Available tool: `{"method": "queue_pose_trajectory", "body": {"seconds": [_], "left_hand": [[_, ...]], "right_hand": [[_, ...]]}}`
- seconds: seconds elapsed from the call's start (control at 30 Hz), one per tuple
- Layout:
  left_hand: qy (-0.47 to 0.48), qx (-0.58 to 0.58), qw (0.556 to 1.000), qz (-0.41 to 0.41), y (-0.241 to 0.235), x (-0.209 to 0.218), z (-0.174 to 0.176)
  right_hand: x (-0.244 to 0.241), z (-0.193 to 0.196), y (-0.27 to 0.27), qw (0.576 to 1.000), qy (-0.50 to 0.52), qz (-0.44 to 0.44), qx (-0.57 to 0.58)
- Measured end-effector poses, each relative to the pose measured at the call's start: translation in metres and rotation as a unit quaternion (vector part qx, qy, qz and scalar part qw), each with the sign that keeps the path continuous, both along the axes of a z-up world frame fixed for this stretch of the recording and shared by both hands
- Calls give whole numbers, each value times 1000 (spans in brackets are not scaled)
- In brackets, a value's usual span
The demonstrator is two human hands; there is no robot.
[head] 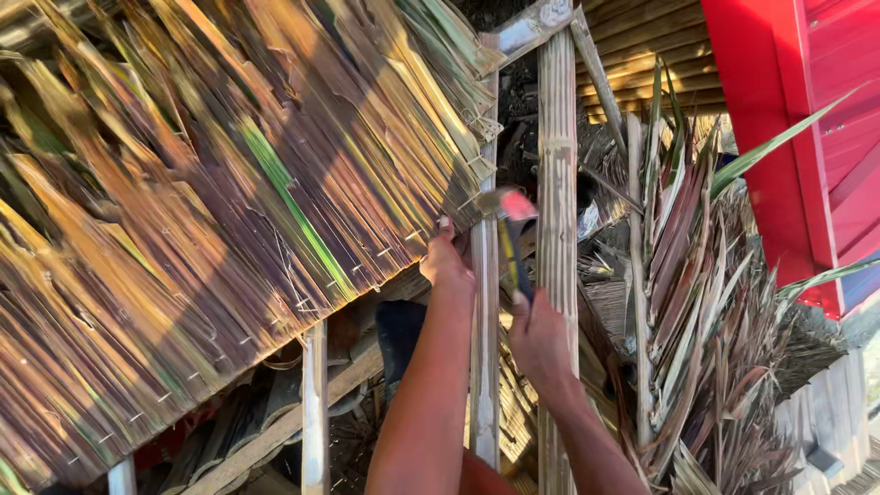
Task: The person is securing thatch roofing material to a wooden frame using a hammer and nails. They repeatedly position the thatch, place nails, and hammer them into the wooden beams to fasten the roof.
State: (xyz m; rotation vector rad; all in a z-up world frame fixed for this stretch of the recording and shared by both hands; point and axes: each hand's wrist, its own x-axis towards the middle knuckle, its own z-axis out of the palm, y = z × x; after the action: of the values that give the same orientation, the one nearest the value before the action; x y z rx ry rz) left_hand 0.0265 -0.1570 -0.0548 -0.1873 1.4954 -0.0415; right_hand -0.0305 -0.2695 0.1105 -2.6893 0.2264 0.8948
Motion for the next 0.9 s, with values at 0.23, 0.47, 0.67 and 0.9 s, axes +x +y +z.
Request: {"method": "queue_pose_trajectory", "body": {"seconds": [0.23,0.47,0.67,0.9], "left_hand": [[-289,-97,909,-284,6,-4,18],[-216,-70,899,-375,5,11,34],[-162,-51,899,-403,7,24,49],[-138,22,893,-427,-3,17,46]], "right_hand": [[4,26,-2,981,-144,-13,131],[12,42,-5,929,-291,151,174],[27,29,-13,979,-157,15,128],[34,42,0,999,25,38,-4]]}}
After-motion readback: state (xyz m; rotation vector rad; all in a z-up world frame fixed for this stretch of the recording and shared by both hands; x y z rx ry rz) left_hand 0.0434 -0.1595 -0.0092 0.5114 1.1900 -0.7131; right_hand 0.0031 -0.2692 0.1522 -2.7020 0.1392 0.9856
